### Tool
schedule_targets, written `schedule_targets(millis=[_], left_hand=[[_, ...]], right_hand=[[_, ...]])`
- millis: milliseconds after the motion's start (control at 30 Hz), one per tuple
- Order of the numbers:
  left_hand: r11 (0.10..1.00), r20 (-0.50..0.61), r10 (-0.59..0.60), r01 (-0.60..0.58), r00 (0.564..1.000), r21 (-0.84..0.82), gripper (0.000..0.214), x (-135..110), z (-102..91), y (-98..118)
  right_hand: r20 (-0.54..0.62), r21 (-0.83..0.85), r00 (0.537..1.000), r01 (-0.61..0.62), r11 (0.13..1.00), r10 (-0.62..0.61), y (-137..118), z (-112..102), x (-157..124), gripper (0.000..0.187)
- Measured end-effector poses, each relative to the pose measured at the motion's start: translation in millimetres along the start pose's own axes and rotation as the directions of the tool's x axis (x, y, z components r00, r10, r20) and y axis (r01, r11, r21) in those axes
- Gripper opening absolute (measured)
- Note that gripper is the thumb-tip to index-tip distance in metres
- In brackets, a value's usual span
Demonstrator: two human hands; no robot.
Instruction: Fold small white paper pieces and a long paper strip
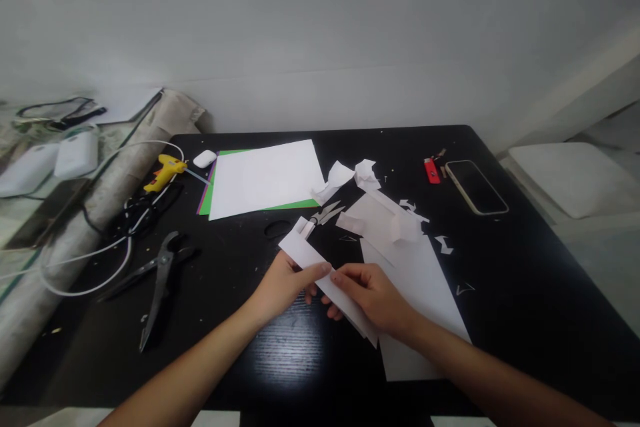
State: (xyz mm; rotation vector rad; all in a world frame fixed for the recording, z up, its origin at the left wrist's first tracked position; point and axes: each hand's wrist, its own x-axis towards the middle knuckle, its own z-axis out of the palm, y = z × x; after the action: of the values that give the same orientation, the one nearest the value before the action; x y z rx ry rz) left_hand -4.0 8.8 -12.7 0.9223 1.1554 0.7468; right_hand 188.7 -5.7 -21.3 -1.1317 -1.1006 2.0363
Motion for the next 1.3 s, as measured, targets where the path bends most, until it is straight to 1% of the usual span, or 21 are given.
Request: schedule_targets(millis=[133, 233, 333, 400, 500, 600, 667, 800, 967, 1067, 1133, 1200, 1300], left_hand=[[1.000, -0.060, 0.027, -0.026, 0.998, 0.017, 0.035, -1, -1.7, 2], [0.997, -0.112, 0.068, -0.064, 0.991, 0.031, 0.034, 0, -5.2, 5], [0.995, -0.136, 0.097, -0.094, 0.986, 0.024, 0.035, 1, -7.2, 6], [0.996, -0.123, 0.093, -0.094, 0.988, -0.001, 0.035, 1, -6.8, 6], [0.998, -0.060, 0.054, -0.056, 0.997, -0.031, 0.034, 1, -4.6, 5], [1.000, 0.012, 0.021, -0.021, 1.000, 0.005, 0.034, 1, -2.9, 4], [0.999, 0.026, 0.015, -0.016, 1.000, 0.041, 0.034, 1, -2.4, 4], [0.997, 0.001, 0.024, -0.024, 1.000, 0.070, 0.033, 0, -1.7, 5], [0.996, -0.020, 0.056, -0.054, 0.998, 0.076, 0.031, -1, -4.3, 7], [0.992, -0.088, 0.113, -0.108, 0.990, 0.061, 0.032, 0, -8.9, 6], [0.992, -0.122, 0.125, -0.122, 0.985, 0.035, 0.035, 1, -11.1, 4], [0.995, -0.091, 0.093, -0.091, 0.991, 0.028, 0.037, 2, -11.4, 2], [0.998, 0.017, 0.026, -0.027, 1.000, 0.062, 0.039, 1, -9.1, -2]], right_hand=[[0.008, 0.017, 1.000, -0.008, 1.000, 0.008, 0, 0, 0, 0.048], [-0.008, 0.025, 1.000, -0.017, 1.000, 0.017, -1, -1, 0, 0.050], [-0.018, 0.013, 1.000, -0.014, 1.000, 0.014, -2, -1, 0, 0.051], [-0.022, 0.003, 1.000, -0.005, 1.000, 0.005, -2, 0, 0, 0.050], [-0.030, -0.006, 1.000, 0.006, 1.000, -0.006, -1, 0, -1, 0.049], [-0.023, -0.019, 1.000, 0.014, 1.000, -0.015, -1, 1, -1, 0.049], [-0.019, -0.029, 1.000, 0.021, 0.999, -0.021, -1, 1, -1, 0.049], [-0.026, -0.047, 0.999, 0.021, 0.999, -0.022, -1, 0, -1, 0.046], [-0.030, -0.009, 0.999, 0.010, 1.000, -0.011, -2, 0, -1, 0.050], [-0.013, 0.028, 1.000, 0.003, 1.000, -0.003, -1, 1, 1, 0.051], [-0.014, 0.033, 1.000, 0.009, 0.999, -0.009, 0, 0, 2, 0.051], [-0.029, 0.026, 0.999, 0.022, 0.999, -0.021, 0, -1, 3, 0.050], [-0.037, 0.012, 0.999, 0.037, 0.999, -0.037, 0, -2, 4, 0.049]])
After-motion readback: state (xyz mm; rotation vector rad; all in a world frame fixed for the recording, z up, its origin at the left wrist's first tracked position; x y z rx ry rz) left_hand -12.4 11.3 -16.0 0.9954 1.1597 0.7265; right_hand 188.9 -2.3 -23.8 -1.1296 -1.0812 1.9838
